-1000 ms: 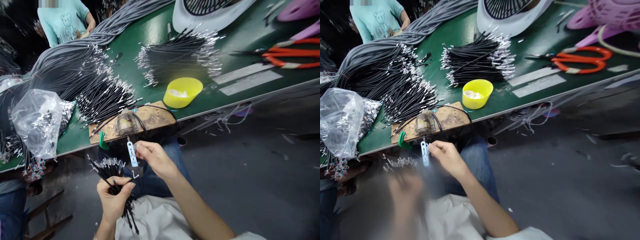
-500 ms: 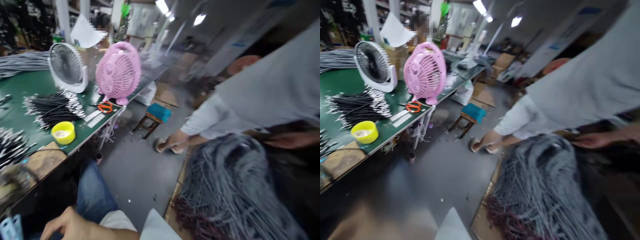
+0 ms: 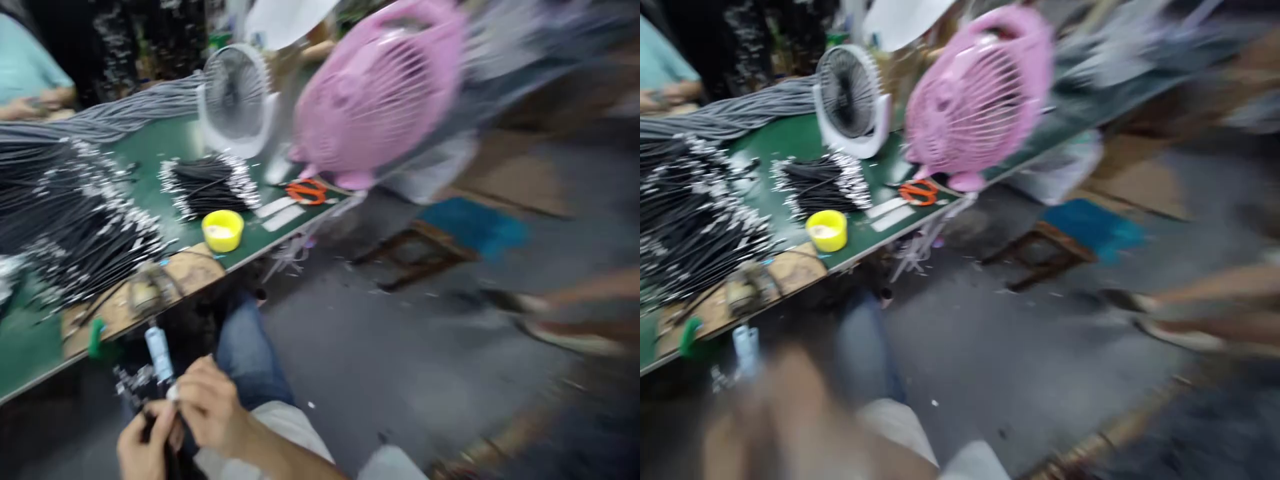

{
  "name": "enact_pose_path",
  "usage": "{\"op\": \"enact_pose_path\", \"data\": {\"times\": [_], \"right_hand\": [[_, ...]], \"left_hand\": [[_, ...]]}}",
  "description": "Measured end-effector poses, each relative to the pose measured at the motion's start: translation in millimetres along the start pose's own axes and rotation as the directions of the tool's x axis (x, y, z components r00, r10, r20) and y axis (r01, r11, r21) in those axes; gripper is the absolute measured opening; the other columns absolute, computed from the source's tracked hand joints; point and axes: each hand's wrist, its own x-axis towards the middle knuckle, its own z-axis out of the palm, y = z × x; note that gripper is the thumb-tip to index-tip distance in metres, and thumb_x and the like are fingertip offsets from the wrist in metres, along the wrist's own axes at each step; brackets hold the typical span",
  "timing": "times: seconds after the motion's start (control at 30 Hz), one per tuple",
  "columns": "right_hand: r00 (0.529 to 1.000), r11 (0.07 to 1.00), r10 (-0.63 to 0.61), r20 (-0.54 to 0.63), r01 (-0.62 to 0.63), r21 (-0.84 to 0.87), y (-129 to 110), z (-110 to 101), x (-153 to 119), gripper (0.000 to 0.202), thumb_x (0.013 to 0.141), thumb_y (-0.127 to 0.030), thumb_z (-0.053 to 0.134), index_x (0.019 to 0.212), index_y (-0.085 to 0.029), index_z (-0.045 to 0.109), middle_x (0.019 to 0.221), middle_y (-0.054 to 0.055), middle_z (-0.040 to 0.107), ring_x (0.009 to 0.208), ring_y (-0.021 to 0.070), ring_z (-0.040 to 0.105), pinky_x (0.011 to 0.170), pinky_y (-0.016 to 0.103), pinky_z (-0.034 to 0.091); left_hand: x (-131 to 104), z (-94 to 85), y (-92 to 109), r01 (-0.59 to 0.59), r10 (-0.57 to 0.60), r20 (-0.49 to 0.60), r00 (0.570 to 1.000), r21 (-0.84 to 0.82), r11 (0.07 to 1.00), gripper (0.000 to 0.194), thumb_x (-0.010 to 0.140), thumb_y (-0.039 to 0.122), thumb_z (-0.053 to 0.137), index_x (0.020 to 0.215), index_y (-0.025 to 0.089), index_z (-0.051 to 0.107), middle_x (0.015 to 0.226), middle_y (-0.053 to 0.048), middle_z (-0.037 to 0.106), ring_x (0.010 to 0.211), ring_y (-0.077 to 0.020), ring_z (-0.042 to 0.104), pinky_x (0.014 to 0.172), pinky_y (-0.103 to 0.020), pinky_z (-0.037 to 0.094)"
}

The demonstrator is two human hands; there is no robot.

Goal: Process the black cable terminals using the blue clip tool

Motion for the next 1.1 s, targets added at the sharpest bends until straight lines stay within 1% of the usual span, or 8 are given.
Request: {"op": "enact_pose_path", "data": {"times": [0.17,0.3,0.43,0.63,0.77,0.87,0.97,1.1], "right_hand": [[0.997,0.983,-0.054,-0.052,0.062,0.174,11,35,-7,0.011,0.085,-0.016,0.054,0.084,-0.022,0.064,0.073,0.005,0.061,0.070,0.0201,0.057,0.064,0.036,0.048],[0.990,0.991,0.018,-0.137,0.000,0.132,13,36,-5,0.008,0.082,-0.020,0.057,0.078,-0.019,0.063,0.066,0.003,0.057,0.061,0.0164,0.052,0.056,0.029,0.044],[0.999,0.974,0.035,-0.038,-0.026,0.226,10,34,3,0.013,0.082,-0.025,0.057,0.072,-0.019,0.063,0.068,0.004,0.060,0.067,0.0183,0.052,0.063,0.031,0.045],[0.888,0.616,0.314,0.335,-0.460,0.640,17,30,25,0.032,0.072,-0.047,0.068,0.066,-0.016,0.063,0.061,-0.001,0.055,0.057,0.0119,0.049,0.056,0.025,0.041],[0.865,0.561,0.451,0.217,-0.465,0.685,15,28,51,0.048,0.061,-0.061,0.070,0.056,-0.014,0.061,0.052,-0.003,0.051,0.051,0.0089,0.042,0.049,0.022,0.034],[0.856,0.535,0.447,0.259,-0.488,0.690,8,30,65,0.051,0.058,-0.063,0.070,0.053,-0.013,0.061,0.048,-0.003,0.049,0.045,0.0069,0.038,0.042,0.021,0.027],[0.827,0.387,0.459,0.325,-0.515,0.765,1,36,68,0.047,0.055,-0.059,0.074,0.055,-0.013,0.064,0.049,-0.002,0.053,0.043,0.0065,0.040,0.041,0.020,0.028],[0.820,0.208,0.468,0.330,-0.465,0.860,-1,44,64,0.043,0.054,-0.055,0.077,0.055,-0.014,0.064,0.051,-0.001,0.058,0.046,0.0093,0.048,0.046,0.022,0.037]], "left_hand": [[-6,-2.1,-4,0.042,-0.038,0.032,0.999,-0.146,0.988,0.043,0.067,0.057,0.065,0.053,0.017,0.057,0.037,0.003,0.043,0.034,-0.0086,0.039,0.036,-0.022,0.036],[-7,-5.4,-11,0.049,-0.044,0.032,0.999,-0.155,0.987,0.046,0.069,0.061,0.061,0.059,0.016,0.060,0.037,0.005,0.039,0.034,-0.0084,0.037,0.037,-0.023,0.035],[-9,-7.7,-11,0.037,-0.030,0.053,0.998,-0.128,0.991,0.042,0.069,0.056,0.063,0.056,0.016,0.061,0.037,0.004,0.041,0.035,-0.0084,0.038,0.038,-0.023,0.036],[11,-21.7,-9,-0.070,0.072,-0.023,0.997,0.066,0.995,0.030,0.051,0.047,0.077,0.049,0.018,0.069,0.044,-0.002,0.063,0.042,-0.0156,0.056,0.048,-0.028,0.047],[22,-31.3,-2,-0.041,0.038,0.059,0.998,0.064,0.997,0.023,0.039,0.039,0.084,0.045,0.023,0.069,0.047,-0.002,0.067,0.046,-0.0197,0.062,0.050,-0.031,0.051],[14,-25.9,5,-0.153,0.156,-0.067,0.986,0.036,0.988,0.014,0.050,0.038,0.082,0.052,0.027,0.072,0.056,0.000,0.072,0.056,-0.0208,0.066,0.073,-0.037,0.054],[3,-13.4,12,-0.249,0.254,-0.178,0.951,0.053,0.967,0.007,0.060,0.036,0.078,0.062,0.030,0.075,0.064,0.002,0.075,0.066,-0.0214,0.068,0.089,-0.040,0.048],[5,-3.0,20,-0.285,0.294,-0.136,0.946,0.083,0.955,0.008,0.061,0.035,0.078,0.064,0.028,0.075,0.064,0.001,0.075,0.060,-0.0203,0.068,0.079,-0.037,0.053]]}}
